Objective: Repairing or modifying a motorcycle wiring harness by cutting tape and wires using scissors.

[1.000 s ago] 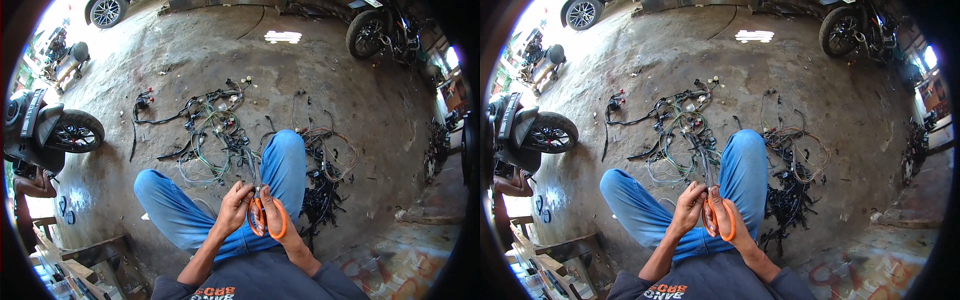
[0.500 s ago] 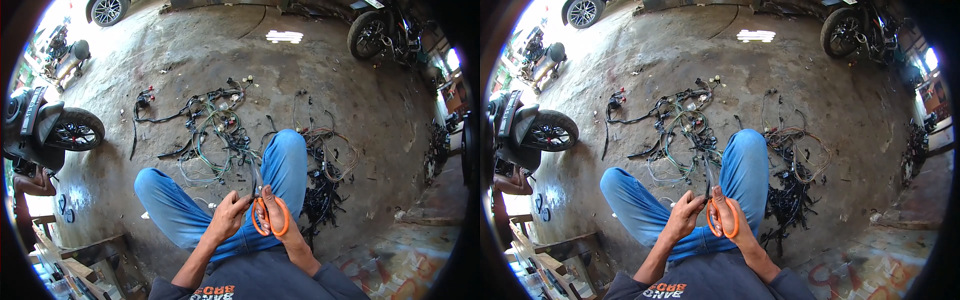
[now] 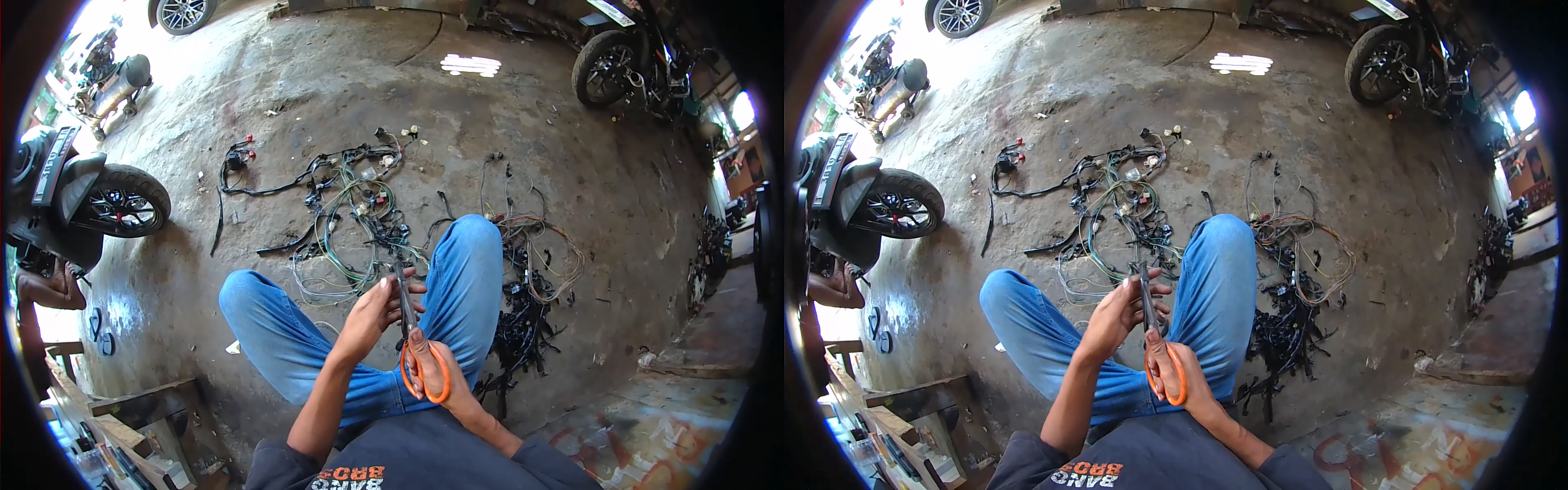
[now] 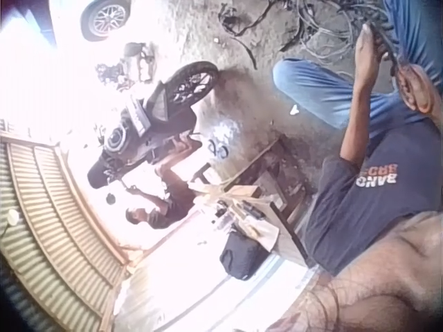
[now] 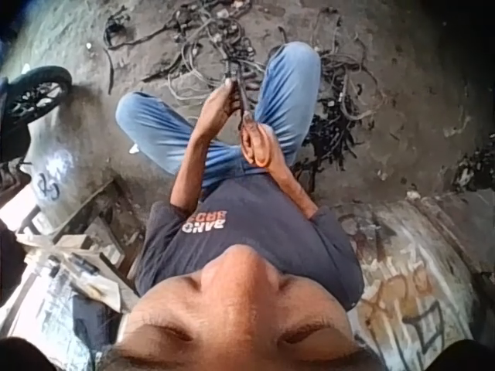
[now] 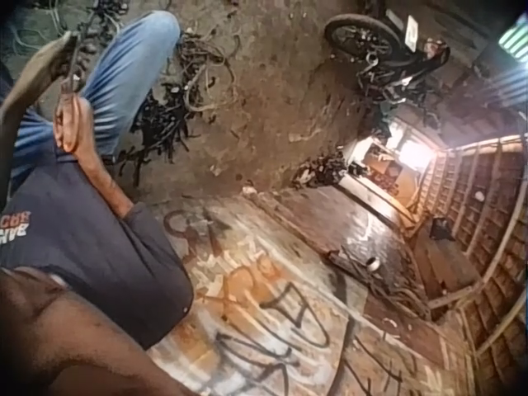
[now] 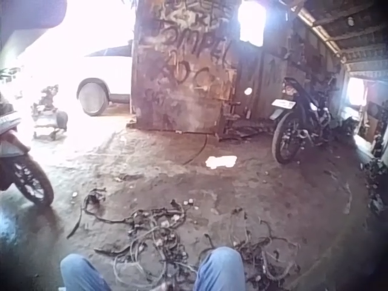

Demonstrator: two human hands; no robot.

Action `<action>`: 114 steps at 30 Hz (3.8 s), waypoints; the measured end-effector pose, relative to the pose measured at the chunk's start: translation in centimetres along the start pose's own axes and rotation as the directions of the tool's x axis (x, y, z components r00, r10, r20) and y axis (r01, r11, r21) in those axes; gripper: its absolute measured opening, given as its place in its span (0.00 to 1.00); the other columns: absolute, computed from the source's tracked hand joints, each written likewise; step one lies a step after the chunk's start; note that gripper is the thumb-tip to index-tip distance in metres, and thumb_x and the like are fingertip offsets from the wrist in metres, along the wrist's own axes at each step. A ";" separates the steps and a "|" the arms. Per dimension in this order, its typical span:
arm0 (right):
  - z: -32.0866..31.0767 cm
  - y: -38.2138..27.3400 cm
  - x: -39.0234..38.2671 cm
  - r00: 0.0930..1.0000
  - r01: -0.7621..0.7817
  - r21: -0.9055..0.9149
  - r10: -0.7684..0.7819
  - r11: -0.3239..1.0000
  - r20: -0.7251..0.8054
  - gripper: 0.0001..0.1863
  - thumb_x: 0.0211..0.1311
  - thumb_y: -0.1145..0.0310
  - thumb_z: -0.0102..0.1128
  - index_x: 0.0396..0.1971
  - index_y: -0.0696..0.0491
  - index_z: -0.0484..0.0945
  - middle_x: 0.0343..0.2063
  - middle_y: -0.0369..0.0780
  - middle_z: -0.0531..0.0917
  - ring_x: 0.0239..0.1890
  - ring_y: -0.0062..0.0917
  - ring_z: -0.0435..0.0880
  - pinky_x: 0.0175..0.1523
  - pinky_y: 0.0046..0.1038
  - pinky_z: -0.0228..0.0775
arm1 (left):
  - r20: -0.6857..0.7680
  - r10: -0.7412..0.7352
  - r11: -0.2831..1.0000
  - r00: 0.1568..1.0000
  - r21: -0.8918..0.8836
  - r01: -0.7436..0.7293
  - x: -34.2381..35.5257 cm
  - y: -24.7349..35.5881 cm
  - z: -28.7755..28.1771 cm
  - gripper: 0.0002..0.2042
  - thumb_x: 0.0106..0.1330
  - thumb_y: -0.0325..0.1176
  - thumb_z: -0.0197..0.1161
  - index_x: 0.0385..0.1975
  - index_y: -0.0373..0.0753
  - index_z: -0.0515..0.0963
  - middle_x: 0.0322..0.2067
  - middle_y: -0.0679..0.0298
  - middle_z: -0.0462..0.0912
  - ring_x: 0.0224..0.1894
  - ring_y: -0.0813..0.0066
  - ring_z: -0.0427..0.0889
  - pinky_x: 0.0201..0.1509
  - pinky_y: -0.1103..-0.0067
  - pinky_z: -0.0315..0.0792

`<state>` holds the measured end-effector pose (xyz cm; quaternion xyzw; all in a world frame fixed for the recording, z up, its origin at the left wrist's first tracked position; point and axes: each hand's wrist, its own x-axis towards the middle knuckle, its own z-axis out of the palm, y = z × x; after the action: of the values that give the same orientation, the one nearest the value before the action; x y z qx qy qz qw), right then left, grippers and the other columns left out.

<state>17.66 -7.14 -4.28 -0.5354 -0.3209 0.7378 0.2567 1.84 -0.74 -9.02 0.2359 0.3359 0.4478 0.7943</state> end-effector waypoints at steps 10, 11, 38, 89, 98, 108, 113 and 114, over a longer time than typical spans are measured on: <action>-0.1 1.0 -1.3 1.000 0.006 0.014 -0.005 1.000 -0.020 0.38 0.68 0.29 0.42 0.21 0.54 0.67 0.09 0.34 0.67 0.09 0.19 0.68 0.15 0.21 0.59 | -0.290 0.128 0.978 0.949 -0.124 -0.169 2.0 -4.8 3.2 0.16 0.81 0.46 0.46 0.48 0.39 0.71 0.26 0.70 0.67 0.23 0.83 0.66 0.24 0.84 0.65; -0.1 1.0 -1.3 1.000 0.003 0.016 -0.002 1.000 -0.019 0.38 0.68 0.29 0.42 0.21 0.54 0.67 0.09 0.34 0.67 0.09 0.19 0.68 0.15 0.21 0.59 | -0.278 0.112 0.970 0.954 -0.176 -0.165 2.0 -4.8 3.5 0.16 0.81 0.47 0.45 0.47 0.40 0.69 0.26 0.70 0.67 0.23 0.82 0.66 0.23 0.84 0.64; -2.1 -2.3 -1.1 0.995 0.095 0.063 -0.094 0.993 -0.017 0.36 0.72 0.32 0.39 0.22 0.53 0.68 0.10 0.32 0.64 0.08 0.15 0.63 0.14 0.20 0.59 | -0.047 0.385 0.801 0.922 0.513 -0.308 0.1 -4.1 3.7 0.15 0.82 0.41 0.43 0.51 0.37 0.73 0.27 0.70 0.72 0.29 0.85 0.68 0.32 0.83 0.66; -2.4 0.2 -1.0 0.985 0.172 0.058 -0.172 0.983 0.003 0.36 0.68 0.31 0.45 0.21 0.52 0.67 0.12 0.30 0.64 0.09 0.12 0.65 0.13 0.17 0.56 | -0.105 0.254 0.955 0.961 0.182 -0.233 0.7 -3.9 3.5 0.21 0.81 0.45 0.46 0.63 0.38 0.70 0.20 0.79 0.58 0.20 0.90 0.53 0.24 0.85 0.48; -2.6 -1.0 -1.4 0.993 0.107 0.085 -0.110 0.991 0.034 0.35 0.69 0.31 0.43 0.21 0.51 0.66 0.13 0.29 0.63 0.08 0.11 0.65 0.12 0.16 0.56 | -0.011 0.254 0.908 0.967 0.347 -0.234 -0.4 -3.0 2.8 0.20 0.82 0.44 0.44 0.61 0.37 0.70 0.20 0.77 0.60 0.20 0.89 0.56 0.24 0.85 0.51; -3.0 -1.1 -0.8 0.942 0.182 -0.485 -0.293 0.855 -0.164 0.37 0.60 0.38 0.67 0.18 0.60 0.68 0.14 0.38 0.67 0.21 0.19 0.58 0.26 0.31 0.57 | 0.034 0.323 0.749 0.946 0.602 -0.277 -1.1 -0.4 2.6 0.19 0.81 0.42 0.45 0.63 0.38 0.71 0.19 0.75 0.61 0.20 0.88 0.57 0.24 0.84 0.53; -3.0 -1.7 -0.8 0.844 0.329 -0.673 -0.525 0.663 -0.104 0.36 0.58 0.38 0.68 0.17 0.58 0.68 0.14 0.30 0.63 0.22 0.14 0.59 0.25 0.25 0.54 | 0.055 0.277 0.618 0.959 0.754 -0.222 -1.3 1.0 2.0 0.18 0.81 0.40 0.46 0.64 0.40 0.72 0.20 0.72 0.62 0.23 0.84 0.61 0.28 0.81 0.60; -3.3 -1.5 -0.9 0.844 0.327 -0.674 -0.525 0.662 -0.107 0.36 0.58 0.38 0.68 0.17 0.58 0.68 0.14 0.30 0.63 0.22 0.14 0.59 0.25 0.25 0.54 | 0.075 0.265 0.582 0.961 0.782 -0.222 -1.3 1.1 2.0 0.18 0.81 0.39 0.46 0.64 0.41 0.72 0.20 0.70 0.62 0.23 0.82 0.63 0.29 0.80 0.63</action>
<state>21.12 -6.11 -3.36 -0.6011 -0.6253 0.4159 0.2733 2.20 -1.49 -6.49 0.5910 0.4813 0.3662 0.5338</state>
